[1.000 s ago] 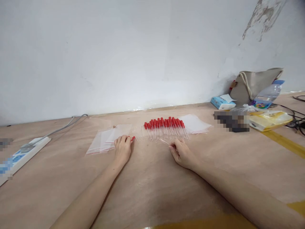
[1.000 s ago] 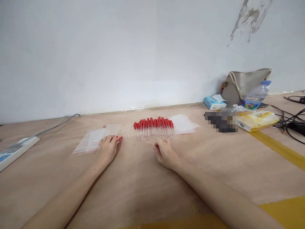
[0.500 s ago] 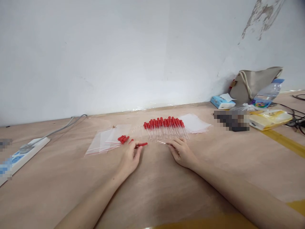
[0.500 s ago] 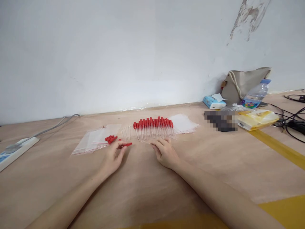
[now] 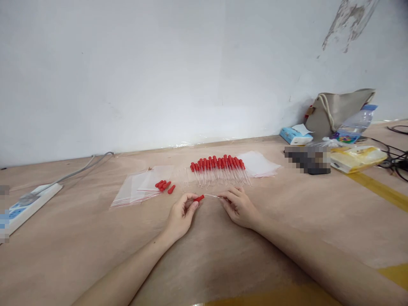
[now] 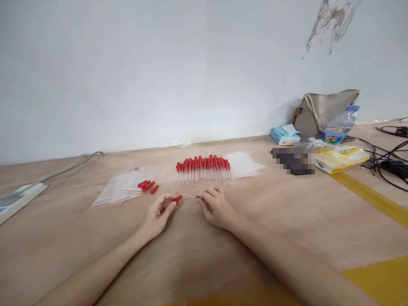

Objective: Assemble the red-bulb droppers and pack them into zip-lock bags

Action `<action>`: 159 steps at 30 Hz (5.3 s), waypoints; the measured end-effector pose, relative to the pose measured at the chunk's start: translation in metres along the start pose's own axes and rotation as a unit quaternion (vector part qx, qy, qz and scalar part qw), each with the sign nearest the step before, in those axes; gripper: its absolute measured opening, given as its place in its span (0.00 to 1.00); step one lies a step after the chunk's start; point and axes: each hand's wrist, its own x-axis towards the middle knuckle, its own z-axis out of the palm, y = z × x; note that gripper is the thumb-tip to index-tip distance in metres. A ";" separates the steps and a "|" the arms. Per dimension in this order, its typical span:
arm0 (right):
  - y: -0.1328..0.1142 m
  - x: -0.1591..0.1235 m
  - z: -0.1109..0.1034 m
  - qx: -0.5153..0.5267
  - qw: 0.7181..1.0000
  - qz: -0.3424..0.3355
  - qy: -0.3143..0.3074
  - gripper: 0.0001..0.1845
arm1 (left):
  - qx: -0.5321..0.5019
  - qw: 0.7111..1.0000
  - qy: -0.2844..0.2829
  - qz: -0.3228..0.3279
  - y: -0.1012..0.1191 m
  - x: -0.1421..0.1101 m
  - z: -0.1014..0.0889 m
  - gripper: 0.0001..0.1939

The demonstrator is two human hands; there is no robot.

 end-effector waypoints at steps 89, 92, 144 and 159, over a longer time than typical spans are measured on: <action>0.004 0.091 0.048 -0.149 0.964 0.219 -0.032 0.12 | 0.482 0.854 0.147 0.131 -0.011 0.022 -0.046 0.09; -0.010 0.111 0.067 -0.162 0.952 0.248 -0.079 0.13 | 0.548 0.812 0.187 0.074 -0.016 0.026 -0.058 0.11; 0.000 -0.002 -0.001 -0.028 0.996 -0.048 -0.075 0.17 | 0.312 0.929 0.004 0.197 0.008 0.001 -0.011 0.10; 0.000 -0.002 -0.001 -0.105 0.987 -0.073 -0.097 0.18 | 0.356 0.904 -0.054 0.231 0.010 0.000 -0.010 0.11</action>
